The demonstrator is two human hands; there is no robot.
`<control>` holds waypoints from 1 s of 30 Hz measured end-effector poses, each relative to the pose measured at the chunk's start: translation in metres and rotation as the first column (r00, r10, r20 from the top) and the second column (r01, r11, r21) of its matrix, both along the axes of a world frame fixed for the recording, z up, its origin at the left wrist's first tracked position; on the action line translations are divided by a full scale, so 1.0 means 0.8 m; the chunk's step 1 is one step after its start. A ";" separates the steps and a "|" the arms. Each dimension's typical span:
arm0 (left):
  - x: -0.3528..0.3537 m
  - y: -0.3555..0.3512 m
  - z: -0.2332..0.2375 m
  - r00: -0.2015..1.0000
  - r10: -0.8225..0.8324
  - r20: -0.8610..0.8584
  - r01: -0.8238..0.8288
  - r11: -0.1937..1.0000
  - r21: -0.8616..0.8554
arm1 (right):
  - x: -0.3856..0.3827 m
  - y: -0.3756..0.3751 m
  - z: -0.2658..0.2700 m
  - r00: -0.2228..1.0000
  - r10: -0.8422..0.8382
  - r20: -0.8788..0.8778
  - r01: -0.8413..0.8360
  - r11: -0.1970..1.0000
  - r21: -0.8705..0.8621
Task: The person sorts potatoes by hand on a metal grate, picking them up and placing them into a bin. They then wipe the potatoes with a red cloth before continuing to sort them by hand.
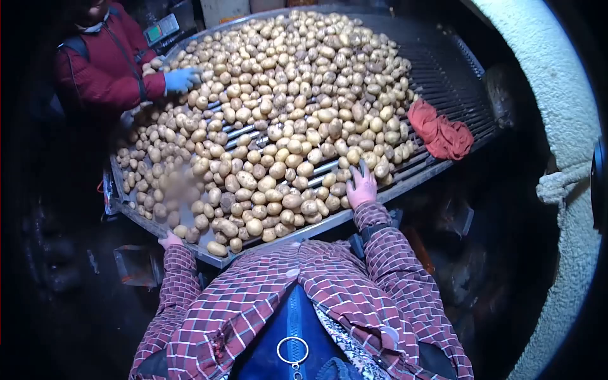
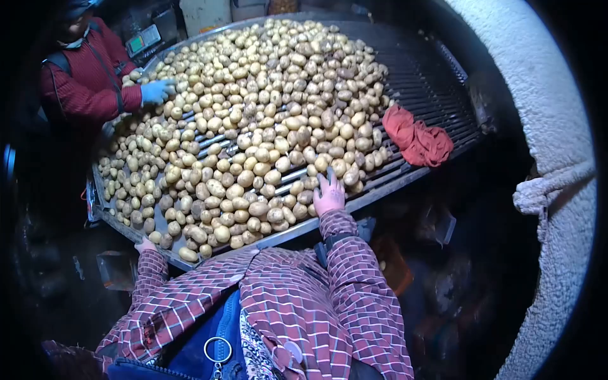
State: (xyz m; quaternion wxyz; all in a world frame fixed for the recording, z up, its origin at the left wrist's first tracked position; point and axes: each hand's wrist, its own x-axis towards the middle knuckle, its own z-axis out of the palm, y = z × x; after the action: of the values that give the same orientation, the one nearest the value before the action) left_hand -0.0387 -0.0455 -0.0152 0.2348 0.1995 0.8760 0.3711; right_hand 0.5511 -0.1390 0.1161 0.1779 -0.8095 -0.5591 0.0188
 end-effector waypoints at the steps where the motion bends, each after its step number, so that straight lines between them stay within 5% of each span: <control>1: 0.007 -0.001 0.010 0.999 -0.008 0.044 0.005 0.999 0.054 | 0.001 0.001 0.000 1.000 -0.004 -0.021 0.004 1.000 -0.019; 9: -0.002 0.001 -0.003 0.999 0.038 -0.001 -0.038 0.999 0.006 | 0.003 0.003 0.011 0.999 -0.004 -0.038 0.003 1.000 -0.029; 13: 0.005 -0.004 0.008 0.999 0.034 0.000 -0.034 0.999 0.002 | 0.052 0.017 0.011 0.923 0.050 -0.382 -0.013 0.995 0.099; 15: -0.002 -0.004 0.005 0.998 0.047 -0.031 -0.049 0.997 -0.052 | 0.094 0.038 0.037 0.868 -0.119 -0.481 0.144 0.990 0.015; 17: -0.025 -0.006 -0.031 1.000 0.009 0.020 -0.012 0.982 0.188 | 0.133 0.065 0.067 0.906 -0.070 -0.418 0.170 0.963 0.209; 19: -0.025 -0.010 -0.021 0.998 -0.029 -0.060 0.035 0.995 0.091 | 0.179 0.091 0.057 0.979 -0.194 -0.059 0.203 0.925 0.322; 21: -0.020 -0.011 -0.013 0.995 -0.029 -0.093 0.032 0.999 0.031 | 0.200 0.102 0.033 0.962 -0.273 0.027 0.265 0.948 0.176; 23: -0.015 -0.010 -0.003 0.995 -0.011 -0.103 0.010 1.000 -0.008 | 0.204 0.105 0.003 0.938 -0.297 -0.181 0.321 0.939 0.126; 29: -0.011 -0.009 0.004 0.989 0.033 -0.145 -0.046 0.996 -0.082 | 0.218 0.090 0.009 0.954 -0.229 -0.192 0.241 0.970 0.038; 30: -0.012 -0.008 0.003 0.986 0.041 -0.164 -0.058 0.993 -0.100 | 0.224 0.089 0.013 0.864 -0.175 -0.472 0.238 0.968 0.077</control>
State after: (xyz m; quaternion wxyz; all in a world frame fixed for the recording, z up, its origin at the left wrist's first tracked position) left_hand -0.0486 -0.0520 -0.0128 0.1638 0.1943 0.9151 0.3130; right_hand 0.7299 -0.0677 0.1265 0.3602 -0.8232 -0.4108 0.1543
